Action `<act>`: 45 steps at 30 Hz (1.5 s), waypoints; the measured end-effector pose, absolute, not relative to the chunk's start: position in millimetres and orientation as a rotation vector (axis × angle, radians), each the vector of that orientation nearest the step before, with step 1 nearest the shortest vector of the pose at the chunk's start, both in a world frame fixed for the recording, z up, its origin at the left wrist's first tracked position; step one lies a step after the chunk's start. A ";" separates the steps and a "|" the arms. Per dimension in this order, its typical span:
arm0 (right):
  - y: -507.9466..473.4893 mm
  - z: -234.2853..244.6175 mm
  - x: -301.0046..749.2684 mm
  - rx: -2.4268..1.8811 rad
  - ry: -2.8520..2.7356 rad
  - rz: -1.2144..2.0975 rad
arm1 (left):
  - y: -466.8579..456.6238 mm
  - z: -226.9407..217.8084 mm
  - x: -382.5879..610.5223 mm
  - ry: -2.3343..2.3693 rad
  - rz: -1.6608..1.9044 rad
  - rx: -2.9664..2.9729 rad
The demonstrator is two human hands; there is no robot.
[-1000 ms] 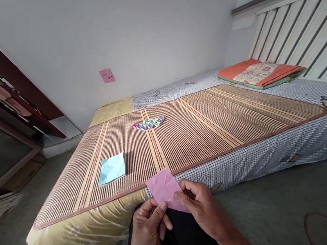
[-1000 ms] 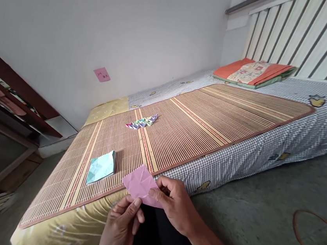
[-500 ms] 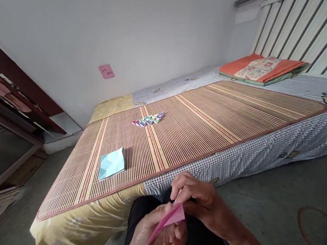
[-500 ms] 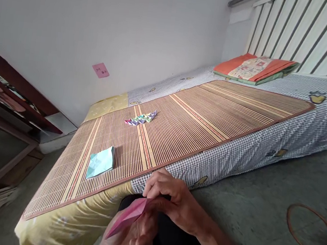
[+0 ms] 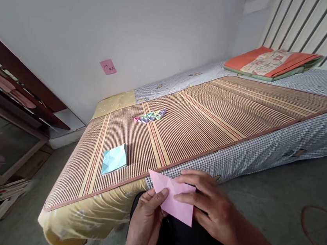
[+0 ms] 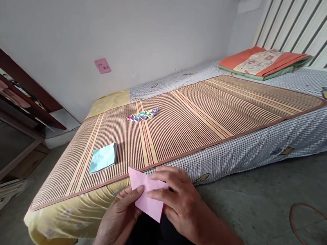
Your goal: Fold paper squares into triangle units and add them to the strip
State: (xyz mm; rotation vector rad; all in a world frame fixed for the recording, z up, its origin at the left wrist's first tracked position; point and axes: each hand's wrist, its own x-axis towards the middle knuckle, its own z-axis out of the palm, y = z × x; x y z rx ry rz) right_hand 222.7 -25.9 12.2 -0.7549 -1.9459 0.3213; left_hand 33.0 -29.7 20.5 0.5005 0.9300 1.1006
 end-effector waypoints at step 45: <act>-23.2 18.5 195.5 -1.103 -1.662 0.951 | -39.3 16.1 36.3 1.209 1.169 0.917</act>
